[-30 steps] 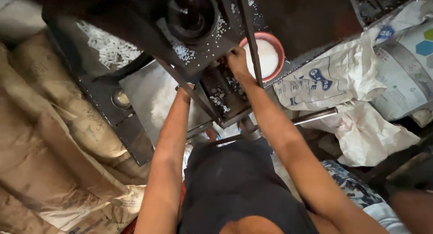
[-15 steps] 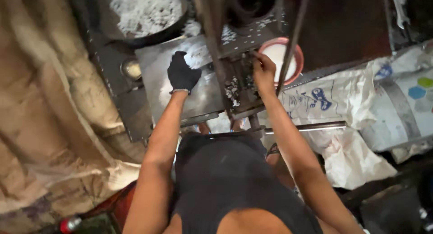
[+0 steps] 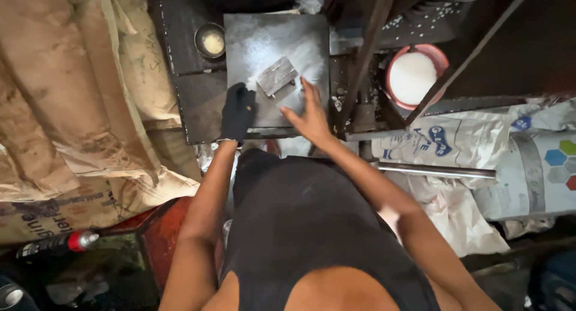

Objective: The person operates a manual machine by turning a crank with their right hand while using their left hand to place and adjust a metal mold on the machine's surface. The person repeatedly cycles the crank and handles the mold throughout the clip.

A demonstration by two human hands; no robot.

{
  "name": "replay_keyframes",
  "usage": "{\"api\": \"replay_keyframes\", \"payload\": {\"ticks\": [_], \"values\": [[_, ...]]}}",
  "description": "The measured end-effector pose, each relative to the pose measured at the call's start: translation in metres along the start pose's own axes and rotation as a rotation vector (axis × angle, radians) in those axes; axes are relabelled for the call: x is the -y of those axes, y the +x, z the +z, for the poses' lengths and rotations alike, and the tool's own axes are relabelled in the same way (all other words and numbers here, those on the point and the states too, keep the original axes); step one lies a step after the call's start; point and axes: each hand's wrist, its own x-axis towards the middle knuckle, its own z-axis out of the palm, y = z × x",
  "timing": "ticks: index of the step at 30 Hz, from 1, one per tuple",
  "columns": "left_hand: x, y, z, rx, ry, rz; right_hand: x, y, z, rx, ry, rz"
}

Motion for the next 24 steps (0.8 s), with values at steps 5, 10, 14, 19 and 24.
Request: {"api": "replay_keyframes", "payload": {"ticks": [5, 10, 14, 19, 24], "values": [[0.037, -0.017, -0.026, 0.076, -0.173, -0.198, -0.019, 0.02, 0.06, -0.143, -0.002, 0.07], [0.029, -0.038, -0.031, 0.191, -0.244, -0.189, -0.026, 0.011, 0.066, -0.141, -0.088, 0.167], [-0.006, -0.03, -0.021, 0.343, -0.046, -0.316, -0.02, 0.002, 0.041, -0.059, -0.1, 0.198], [-0.034, -0.045, 0.027, 0.448, 0.009, 0.079, -0.002, -0.009, -0.002, 0.031, -0.014, 0.001], [-0.052, -0.041, 0.09, 0.167, 0.254, 0.076, 0.028, -0.043, -0.086, 0.026, 0.228, 0.089]]}}
